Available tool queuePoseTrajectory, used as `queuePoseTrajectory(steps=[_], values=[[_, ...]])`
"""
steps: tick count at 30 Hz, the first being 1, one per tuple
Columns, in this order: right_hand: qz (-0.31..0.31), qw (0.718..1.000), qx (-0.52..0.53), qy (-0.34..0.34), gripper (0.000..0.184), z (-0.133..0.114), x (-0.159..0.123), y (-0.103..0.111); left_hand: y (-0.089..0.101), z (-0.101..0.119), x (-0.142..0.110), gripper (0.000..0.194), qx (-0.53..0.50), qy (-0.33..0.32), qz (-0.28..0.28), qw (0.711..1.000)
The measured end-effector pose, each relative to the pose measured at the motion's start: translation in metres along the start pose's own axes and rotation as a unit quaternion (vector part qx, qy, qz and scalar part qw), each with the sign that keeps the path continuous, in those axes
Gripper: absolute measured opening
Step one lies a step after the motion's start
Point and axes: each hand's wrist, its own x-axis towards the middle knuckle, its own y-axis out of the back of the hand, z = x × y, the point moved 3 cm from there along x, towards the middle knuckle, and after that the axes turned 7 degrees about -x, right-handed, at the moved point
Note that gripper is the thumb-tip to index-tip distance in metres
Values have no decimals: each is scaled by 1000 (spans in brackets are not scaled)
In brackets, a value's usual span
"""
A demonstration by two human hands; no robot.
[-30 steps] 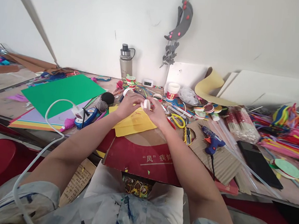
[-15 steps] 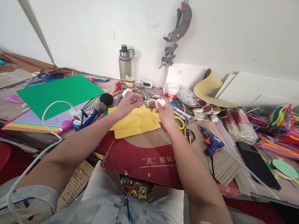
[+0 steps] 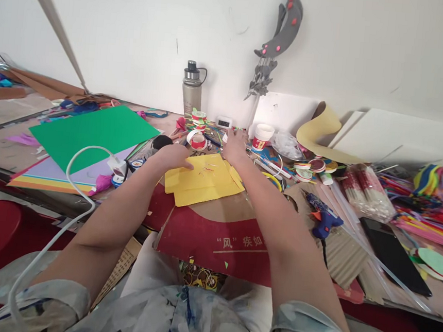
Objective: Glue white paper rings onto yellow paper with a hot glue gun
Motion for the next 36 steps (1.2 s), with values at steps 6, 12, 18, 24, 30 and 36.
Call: queuePoseTrajectory(steps=[6, 12, 18, 24, 30, 36], values=[[-70, 996, -56, 9, 61, -18, 19, -33, -17, -6, 11, 54, -48, -50, 31, 997], [-56, 998, -33, 25, 72, -9, 13, -20, -23, -16, 21, 65, -124, -43, 80, 988], [-9, 995, 83, 53, 51, 17, -29, 17, -8, -8, 24, 34, -200, -124, 19, 972], [47, 954, 297, -5, 39, 40, -77, 59, 24, 6, -3, 27, -295, -188, 55, 935], [59, 844, 526, -86, 69, 65, -93, 94, 38, 25, -32, 41, -511, -246, -55, 822], [6, 847, 526, -71, 60, 58, -92, 72, 38, 18, -32, 31, -518, -223, -73, 823]])
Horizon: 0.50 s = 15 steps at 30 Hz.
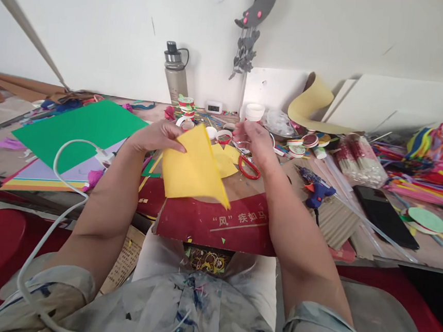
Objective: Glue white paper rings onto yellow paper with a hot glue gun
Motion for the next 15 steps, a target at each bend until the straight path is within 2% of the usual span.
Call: queuePoseTrajectory(steps=[4, 7, 10, 13, 15], values=[[-35, 992, -99, 69, 45, -3, -9, -21, 17, -10, -1, 36, -86, -4, 131, 988], [-36, 974, -200, 104, 34, -10, -16, -26, 25, -16, 5, 40, -164, -82, 216, 959], [-95, 954, -257, 124, 27, -11, -21, -31, 28, -22, 12, 37, -223, -138, 281, 923], [-156, 911, -335, 186, 32, -4, -22, -43, 31, -29, 17, 36, -245, -139, 319, 905], [-172, 872, -410, 206, 44, 6, -21, -50, 31, -34, 19, 36, -243, -121, 310, 911]])
